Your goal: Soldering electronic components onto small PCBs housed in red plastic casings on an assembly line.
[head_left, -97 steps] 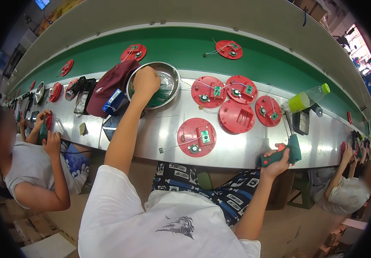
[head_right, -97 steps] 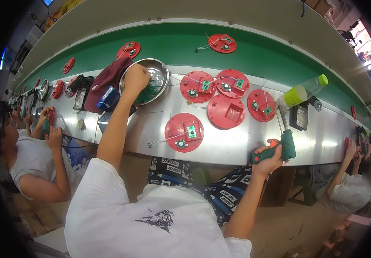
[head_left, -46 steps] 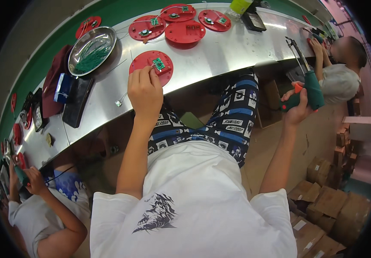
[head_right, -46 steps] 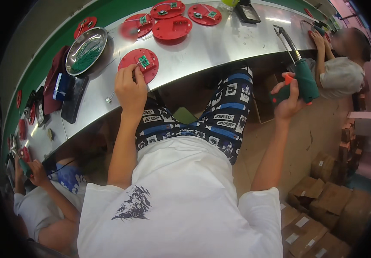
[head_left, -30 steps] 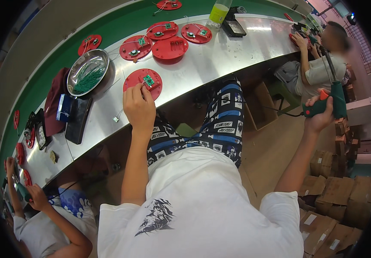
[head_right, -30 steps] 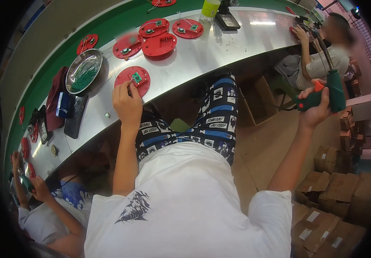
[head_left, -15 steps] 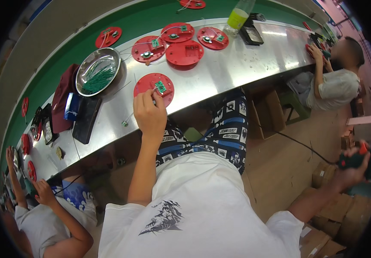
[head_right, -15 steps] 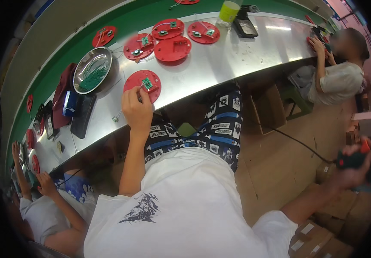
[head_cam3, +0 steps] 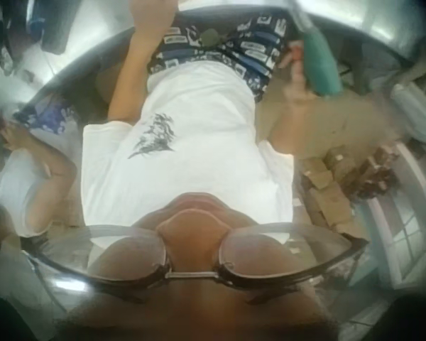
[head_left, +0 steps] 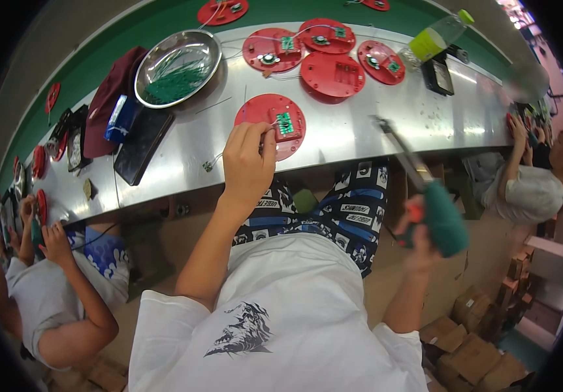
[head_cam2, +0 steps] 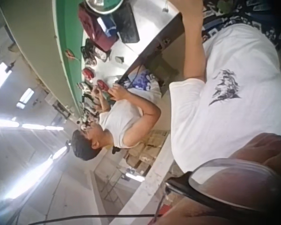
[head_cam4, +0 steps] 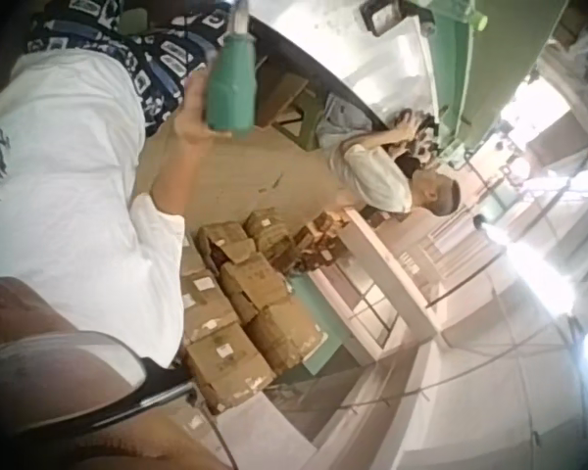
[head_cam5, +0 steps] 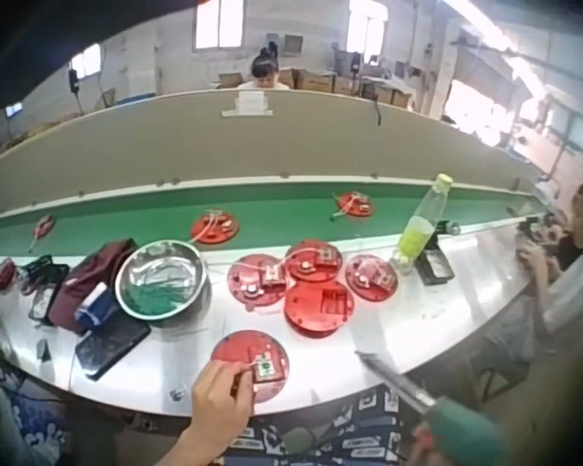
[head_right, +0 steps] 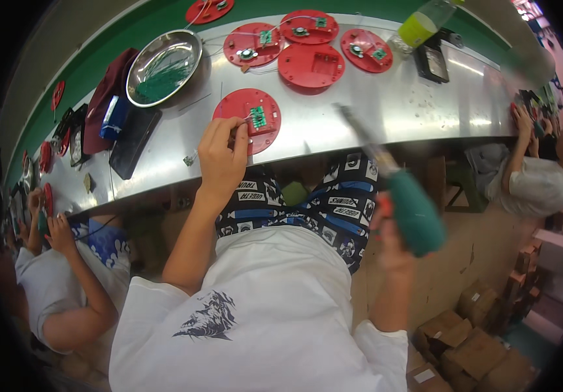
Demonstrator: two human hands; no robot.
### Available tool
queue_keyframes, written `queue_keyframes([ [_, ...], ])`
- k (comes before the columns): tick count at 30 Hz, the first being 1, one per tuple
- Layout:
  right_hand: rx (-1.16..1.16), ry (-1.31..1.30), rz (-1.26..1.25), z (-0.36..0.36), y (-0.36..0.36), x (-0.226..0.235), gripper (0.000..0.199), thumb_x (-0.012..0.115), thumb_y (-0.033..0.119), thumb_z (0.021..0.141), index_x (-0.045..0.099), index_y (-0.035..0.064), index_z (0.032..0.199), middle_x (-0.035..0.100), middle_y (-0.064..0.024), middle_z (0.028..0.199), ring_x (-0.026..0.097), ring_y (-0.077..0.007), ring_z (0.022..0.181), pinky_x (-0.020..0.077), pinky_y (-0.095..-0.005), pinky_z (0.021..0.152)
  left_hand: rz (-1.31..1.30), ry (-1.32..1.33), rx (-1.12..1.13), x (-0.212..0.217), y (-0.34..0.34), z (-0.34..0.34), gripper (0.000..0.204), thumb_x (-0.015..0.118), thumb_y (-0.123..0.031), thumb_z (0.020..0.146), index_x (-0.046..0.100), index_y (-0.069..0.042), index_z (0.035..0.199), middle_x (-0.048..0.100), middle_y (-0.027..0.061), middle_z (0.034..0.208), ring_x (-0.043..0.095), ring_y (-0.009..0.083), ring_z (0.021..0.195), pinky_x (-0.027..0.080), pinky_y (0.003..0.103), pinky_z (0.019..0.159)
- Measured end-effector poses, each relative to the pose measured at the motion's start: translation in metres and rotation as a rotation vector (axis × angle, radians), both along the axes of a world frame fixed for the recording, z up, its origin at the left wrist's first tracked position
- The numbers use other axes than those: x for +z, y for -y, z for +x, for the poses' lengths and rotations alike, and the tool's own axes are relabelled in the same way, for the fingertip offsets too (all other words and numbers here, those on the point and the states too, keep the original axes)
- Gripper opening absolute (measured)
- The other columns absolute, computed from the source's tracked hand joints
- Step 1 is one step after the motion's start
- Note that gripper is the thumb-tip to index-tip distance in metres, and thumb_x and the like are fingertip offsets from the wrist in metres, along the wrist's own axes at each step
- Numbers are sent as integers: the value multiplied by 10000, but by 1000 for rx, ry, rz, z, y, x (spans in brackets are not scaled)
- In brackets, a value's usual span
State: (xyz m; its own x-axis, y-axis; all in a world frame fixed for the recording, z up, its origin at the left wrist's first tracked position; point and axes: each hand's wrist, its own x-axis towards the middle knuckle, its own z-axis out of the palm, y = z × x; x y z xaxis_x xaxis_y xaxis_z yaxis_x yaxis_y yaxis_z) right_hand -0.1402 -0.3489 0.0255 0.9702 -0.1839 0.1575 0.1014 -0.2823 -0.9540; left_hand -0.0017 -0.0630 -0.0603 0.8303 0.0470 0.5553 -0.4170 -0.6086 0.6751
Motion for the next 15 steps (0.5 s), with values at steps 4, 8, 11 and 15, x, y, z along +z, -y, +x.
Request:
queue_keyframes([
  [4,124,52,-133,25,-31,-49,196,739,39,750,703,-31,930,665,-167,898,635,-256,688,507,-295,632,-78,-66,-20,5,-1,-3,99,679,20,843,646,24,936,626,145,835,605,323,738,486,422,647],
  [8,219,72,-150,42,-45,-55,215,755,57,746,698,-29,935,668,-146,865,646,-273,706,515,-299,629,-24,2,-5,-2,-1,0,109,695,23,827,649,22,925,622,137,821,595,317,715,479,410,628],
  [11,199,24,-140,46,-48,-59,226,767,61,739,703,-26,938,677,-127,862,652,-263,715,519,-300,636,14,22,4,-2,-1,2,112,700,20,818,650,16,918,617,129,811,593,310,707,475,405,622],
  [15,193,-90,-121,45,-49,-63,227,763,39,726,710,-23,938,684,-120,861,654,-255,710,525,-306,639,34,34,13,-7,-1,5,119,708,14,808,651,7,912,611,121,806,588,303,702,472,400,617],
])
